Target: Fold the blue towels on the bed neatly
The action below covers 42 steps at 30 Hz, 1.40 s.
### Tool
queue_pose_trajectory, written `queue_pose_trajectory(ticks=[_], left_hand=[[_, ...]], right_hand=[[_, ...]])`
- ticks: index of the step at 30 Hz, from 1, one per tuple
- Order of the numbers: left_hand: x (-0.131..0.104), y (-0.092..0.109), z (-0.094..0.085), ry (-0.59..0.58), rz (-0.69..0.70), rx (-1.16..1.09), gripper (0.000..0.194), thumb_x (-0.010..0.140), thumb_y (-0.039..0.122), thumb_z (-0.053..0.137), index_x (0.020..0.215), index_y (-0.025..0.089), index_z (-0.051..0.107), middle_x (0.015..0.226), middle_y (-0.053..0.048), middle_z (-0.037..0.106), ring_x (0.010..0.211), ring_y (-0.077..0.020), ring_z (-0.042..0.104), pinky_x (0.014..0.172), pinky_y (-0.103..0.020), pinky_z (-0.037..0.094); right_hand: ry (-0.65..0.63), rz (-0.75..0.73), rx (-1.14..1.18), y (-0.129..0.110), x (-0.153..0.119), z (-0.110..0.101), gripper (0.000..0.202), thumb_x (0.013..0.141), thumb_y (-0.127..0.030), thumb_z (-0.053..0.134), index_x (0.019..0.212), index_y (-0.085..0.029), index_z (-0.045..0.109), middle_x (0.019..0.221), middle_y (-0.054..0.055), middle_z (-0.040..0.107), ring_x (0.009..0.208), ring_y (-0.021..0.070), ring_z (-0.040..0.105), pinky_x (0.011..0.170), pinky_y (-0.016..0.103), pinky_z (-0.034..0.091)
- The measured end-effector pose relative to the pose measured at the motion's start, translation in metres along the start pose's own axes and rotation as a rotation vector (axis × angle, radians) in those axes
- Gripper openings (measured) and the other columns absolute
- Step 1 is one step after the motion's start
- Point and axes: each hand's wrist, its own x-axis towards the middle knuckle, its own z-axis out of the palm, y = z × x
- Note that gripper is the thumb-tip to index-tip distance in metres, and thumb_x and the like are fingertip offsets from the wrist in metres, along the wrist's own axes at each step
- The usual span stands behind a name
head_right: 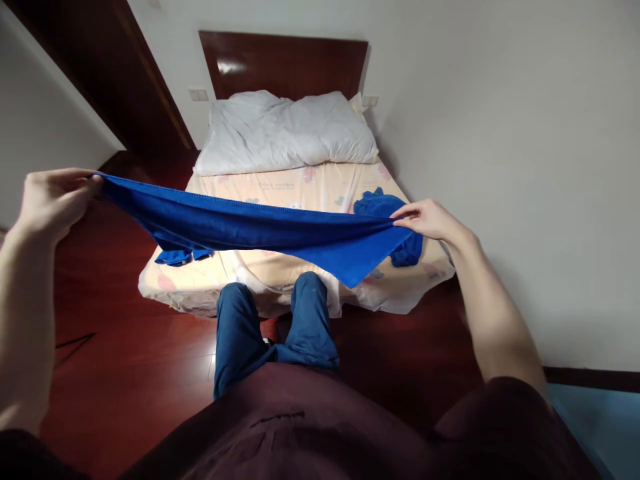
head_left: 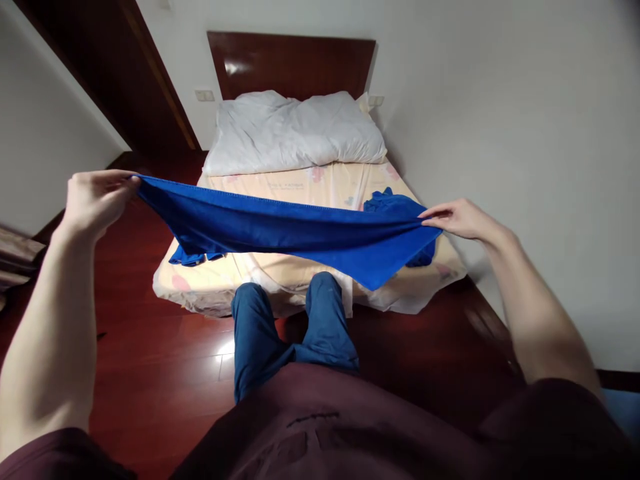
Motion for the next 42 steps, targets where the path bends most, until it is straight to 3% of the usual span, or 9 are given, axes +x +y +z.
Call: queue_pose_trajectory(ticks=[3,8,11,15,20,26,32,38,42], left_hand=[[0.000,0.005,0.002,-0.082,-0.014,0.052,0.083,0.087,0.076,0.054,0.126,0.005,0.072,0.092,0.002,0.067,0.075,-0.0009,0.051,0.092,-0.034,0.054],[0.004,0.007,0.024,-0.194,-0.107,0.090,0.048,0.094,0.044,0.066,0.122,0.007,0.075,0.074,0.004,0.067,0.074,-0.0069,0.062,0.098,-0.042,0.057],[0.003,0.006,0.055,-0.244,-0.215,-0.104,0.037,0.088,0.032,0.073,0.116,0.007,0.078,0.074,0.000,0.073,0.076,-0.0150,0.071,0.095,-0.041,0.061],[0.001,-0.003,0.120,-0.308,-0.355,-0.391,0.025,0.084,0.021,0.072,0.104,0.006,0.077,0.077,-0.008,0.075,0.073,-0.0205,0.076,0.089,-0.041,0.065],[0.031,-0.025,0.187,-0.113,-0.288,-0.471,0.023,0.083,0.029,0.076,0.096,0.010,0.076,0.084,-0.010,0.077,0.081,-0.0221,0.078,0.087,-0.039,0.066],[0.050,-0.043,0.204,0.076,-0.035,-0.504,0.041,0.092,0.043,0.070,0.114,0.010,0.076,0.106,-0.011,0.079,0.095,-0.0182,0.077,0.095,-0.039,0.064],[-0.018,-0.089,0.223,-0.057,0.066,-0.245,0.038,0.094,0.041,0.062,0.113,0.013,0.078,0.113,-0.009,0.078,0.099,-0.0179,0.075,0.095,-0.033,0.061],[-0.114,-0.152,0.277,-0.400,-0.127,-0.127,0.036,0.087,0.036,0.057,0.105,0.012,0.076,0.114,-0.015,0.079,0.107,-0.0281,0.074,0.097,-0.039,0.060],[-0.161,-0.182,0.300,-0.506,-0.284,-0.115,0.037,0.083,0.037,0.058,0.102,0.012,0.076,0.109,-0.017,0.079,0.101,-0.0308,0.075,0.095,-0.043,0.061]], right_hand=[[-0.207,0.171,0.004,0.003,0.004,-0.014,0.018,0.078,-0.007,0.084,0.095,-0.013,0.087,0.092,0.019,0.082,0.073,0.0144,0.073,0.075,0.032,0.054],[-0.139,0.208,-0.259,-0.001,0.014,-0.014,0.007,0.078,-0.020,0.089,0.083,-0.016,0.085,0.077,0.012,0.080,0.068,0.0158,0.071,0.076,0.034,0.052],[-0.186,0.297,-0.185,-0.003,0.025,0.001,0.008,0.087,-0.022,0.083,0.092,-0.015,0.081,0.065,0.006,0.076,0.060,0.0166,0.070,0.069,0.029,0.054],[-0.102,0.445,0.020,0.004,0.048,0.040,0.003,0.091,-0.010,0.074,0.093,-0.011,0.075,0.071,0.011,0.077,0.066,0.0192,0.075,0.068,0.026,0.059],[0.147,0.358,-0.057,0.019,0.080,0.085,0.007,0.087,-0.009,0.078,0.092,-0.014,0.079,0.095,0.020,0.081,0.095,0.0250,0.080,0.094,0.032,0.059],[0.352,0.119,0.055,0.042,0.079,0.113,0.020,0.095,-0.012,0.064,0.111,-0.013,0.077,0.131,0.025,0.072,0.115,0.0230,0.075,0.100,0.032,0.061],[0.341,0.034,0.103,0.083,0.032,0.176,0.019,0.093,-0.027,0.065,0.101,-0.016,0.078,0.125,0.018,0.076,0.112,0.0265,0.075,0.097,0.041,0.065],[0.102,0.191,0.105,0.129,-0.048,0.281,0.022,0.087,-0.030,0.060,0.082,-0.018,0.078,0.115,0.019,0.079,0.106,0.0317,0.077,0.107,0.052,0.060],[-0.004,0.316,0.081,0.145,-0.090,0.322,0.020,0.082,-0.026,0.056,0.077,-0.021,0.075,0.110,0.018,0.080,0.107,0.0337,0.076,0.110,0.054,0.057]])
